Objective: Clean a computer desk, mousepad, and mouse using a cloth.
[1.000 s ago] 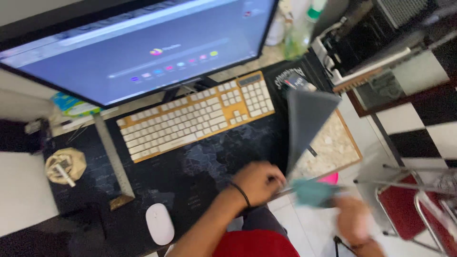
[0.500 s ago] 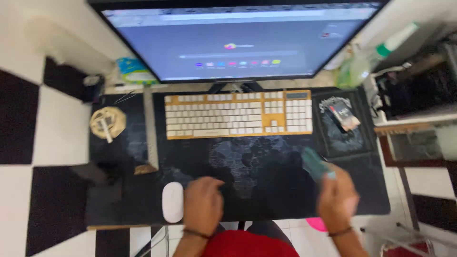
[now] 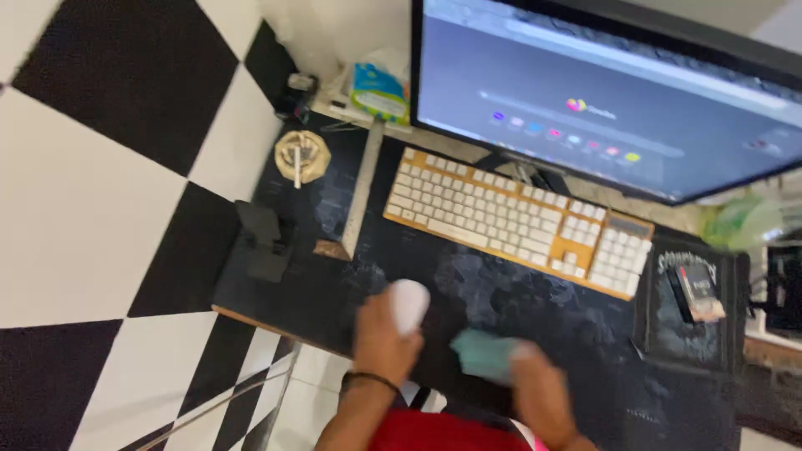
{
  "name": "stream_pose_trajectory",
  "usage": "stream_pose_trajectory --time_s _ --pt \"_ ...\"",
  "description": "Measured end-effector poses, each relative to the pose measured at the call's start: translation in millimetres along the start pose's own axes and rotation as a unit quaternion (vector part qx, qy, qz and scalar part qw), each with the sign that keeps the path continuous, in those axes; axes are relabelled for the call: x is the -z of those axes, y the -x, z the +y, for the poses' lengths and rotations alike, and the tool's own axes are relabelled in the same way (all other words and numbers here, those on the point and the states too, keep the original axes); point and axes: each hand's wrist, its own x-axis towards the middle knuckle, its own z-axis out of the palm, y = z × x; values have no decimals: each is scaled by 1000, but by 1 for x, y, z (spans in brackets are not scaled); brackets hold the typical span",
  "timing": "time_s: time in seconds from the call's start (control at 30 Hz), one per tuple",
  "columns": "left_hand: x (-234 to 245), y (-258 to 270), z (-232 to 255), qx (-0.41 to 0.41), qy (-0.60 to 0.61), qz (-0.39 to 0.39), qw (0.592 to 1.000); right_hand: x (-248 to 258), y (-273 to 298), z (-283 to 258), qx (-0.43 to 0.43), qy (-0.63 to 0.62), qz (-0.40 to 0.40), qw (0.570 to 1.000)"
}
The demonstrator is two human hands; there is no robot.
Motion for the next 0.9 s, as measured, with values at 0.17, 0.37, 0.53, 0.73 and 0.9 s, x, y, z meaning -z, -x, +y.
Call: stream_pose_trajectory --time_s 0.17,0.37,0.53,0.73,0.9 --pt "-40 -14 66 -40 39 -134 989 94 -51 -135 -75 -306 240 918" --pt "-63 -11 94 -150 97 -224 958 104 -82 -162 -24 -305 255 917" --pt "4 -10 39 -156 124 -204 958 17 -90 -173 -99 161 192 963" --pt "116 17 -103 171 -3 86 981 -134 -109 -179 4 97 136 986" --pt "156 53 -188 278 -37 192 940 -170 -112 -191 156 271 80 947"
